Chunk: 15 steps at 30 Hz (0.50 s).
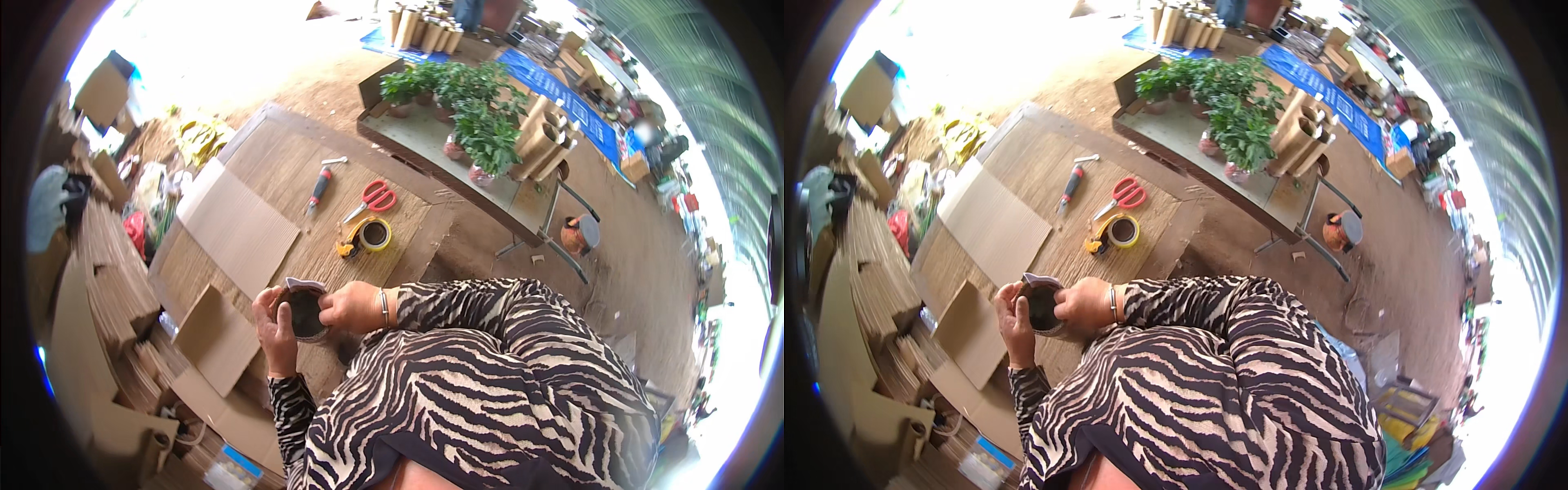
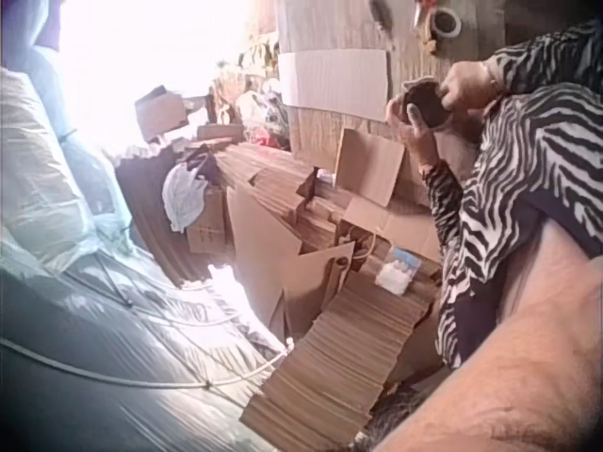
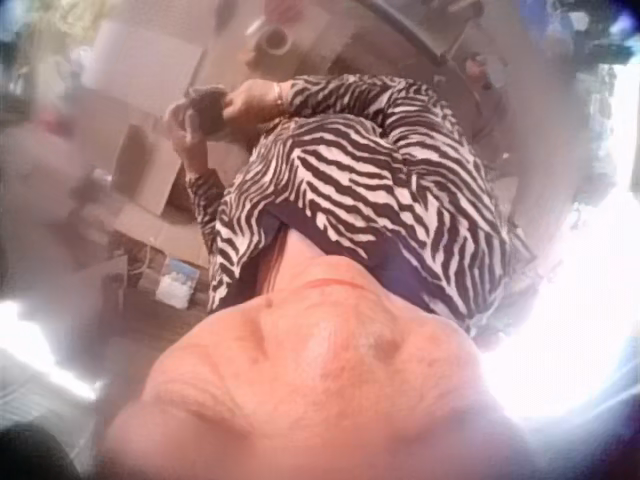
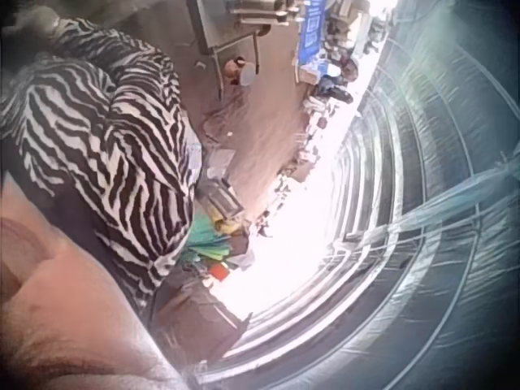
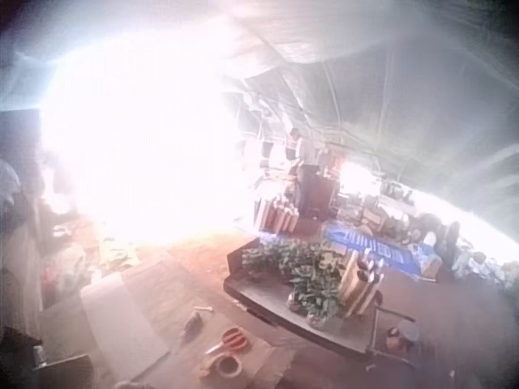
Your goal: The person folds and tapes pieces of corrugated cardboard into cylindrical containers. They place a small potted plant inside one container, then wrap the plant and container with plastic film and secure it with tape.
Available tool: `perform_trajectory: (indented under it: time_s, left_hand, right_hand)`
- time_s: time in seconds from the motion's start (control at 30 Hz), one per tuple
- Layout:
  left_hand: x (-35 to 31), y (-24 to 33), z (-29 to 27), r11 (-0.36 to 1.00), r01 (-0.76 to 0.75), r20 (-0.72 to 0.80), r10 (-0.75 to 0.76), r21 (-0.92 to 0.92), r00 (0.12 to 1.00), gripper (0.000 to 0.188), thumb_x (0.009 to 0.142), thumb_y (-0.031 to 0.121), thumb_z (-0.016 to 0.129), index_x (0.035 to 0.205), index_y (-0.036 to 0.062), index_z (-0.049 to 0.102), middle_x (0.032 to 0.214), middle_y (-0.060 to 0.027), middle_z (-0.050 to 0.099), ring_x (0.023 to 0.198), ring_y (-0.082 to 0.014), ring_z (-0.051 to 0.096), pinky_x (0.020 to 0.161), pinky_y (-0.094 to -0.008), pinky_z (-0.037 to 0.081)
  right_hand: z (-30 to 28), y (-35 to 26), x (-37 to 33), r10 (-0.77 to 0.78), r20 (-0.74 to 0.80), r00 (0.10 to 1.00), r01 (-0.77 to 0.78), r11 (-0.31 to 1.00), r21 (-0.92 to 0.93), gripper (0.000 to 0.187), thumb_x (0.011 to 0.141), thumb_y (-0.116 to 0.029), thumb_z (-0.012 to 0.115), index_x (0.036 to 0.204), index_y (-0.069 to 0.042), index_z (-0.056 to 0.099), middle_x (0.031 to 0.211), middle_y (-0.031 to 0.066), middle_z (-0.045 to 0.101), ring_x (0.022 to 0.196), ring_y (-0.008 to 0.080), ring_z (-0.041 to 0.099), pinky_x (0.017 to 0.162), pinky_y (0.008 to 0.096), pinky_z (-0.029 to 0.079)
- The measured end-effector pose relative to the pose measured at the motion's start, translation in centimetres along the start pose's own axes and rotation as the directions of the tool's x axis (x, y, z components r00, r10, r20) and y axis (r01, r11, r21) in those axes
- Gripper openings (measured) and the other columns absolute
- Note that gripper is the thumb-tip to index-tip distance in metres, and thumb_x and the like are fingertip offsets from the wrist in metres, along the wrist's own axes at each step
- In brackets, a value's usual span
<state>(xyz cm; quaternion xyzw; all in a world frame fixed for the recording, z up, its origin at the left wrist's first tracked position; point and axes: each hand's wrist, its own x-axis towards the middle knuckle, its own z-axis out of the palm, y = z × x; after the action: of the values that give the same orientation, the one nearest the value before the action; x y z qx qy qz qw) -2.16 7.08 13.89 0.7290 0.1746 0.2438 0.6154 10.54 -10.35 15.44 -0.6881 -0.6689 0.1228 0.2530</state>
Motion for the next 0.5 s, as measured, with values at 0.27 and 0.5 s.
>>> perform_trajectory:
  time_s: [0.27,0.5]
  left_hand:
    - [3.6,-0.9,2.9,0.988,0.093,0.051,-0.088,-0.123,0.995,0.034,0.100,0.022,0.054,0.127,0.0023,0.047,0.119,-0.0092,0.057,0.099,-0.0161,0.057,0.093,-0.0307,0.046]
    - [5.8,-1.3,10.0,0.992,0.108,0.234,-0.121,0.068,0.965,0.027,0.096,0.012,0.061,0.120,0.0017,0.055,0.108,-0.0049,0.060,0.089,-0.0129,0.059,0.083,-0.0268,0.049]
  right_hand:
    - [-11.5,-2.4,-7.2,0.165,-0.393,0.905,-0.177,0.984,0.006,0.018,0.072,-0.016,0.072,0.083,-0.011,0.058,0.080,0.0053,0.056,0.065,0.0277,0.062,0.056,0.0378,0.051]
    - [-21.1,1.9,-19.3,0.414,-0.607,0.679,-0.552,0.832,-0.049,0.017,0.074,-0.018,0.074,0.083,-0.011,0.062,0.080,0.0064,0.060,0.068,0.0283,0.062,0.057,0.0379,0.050]
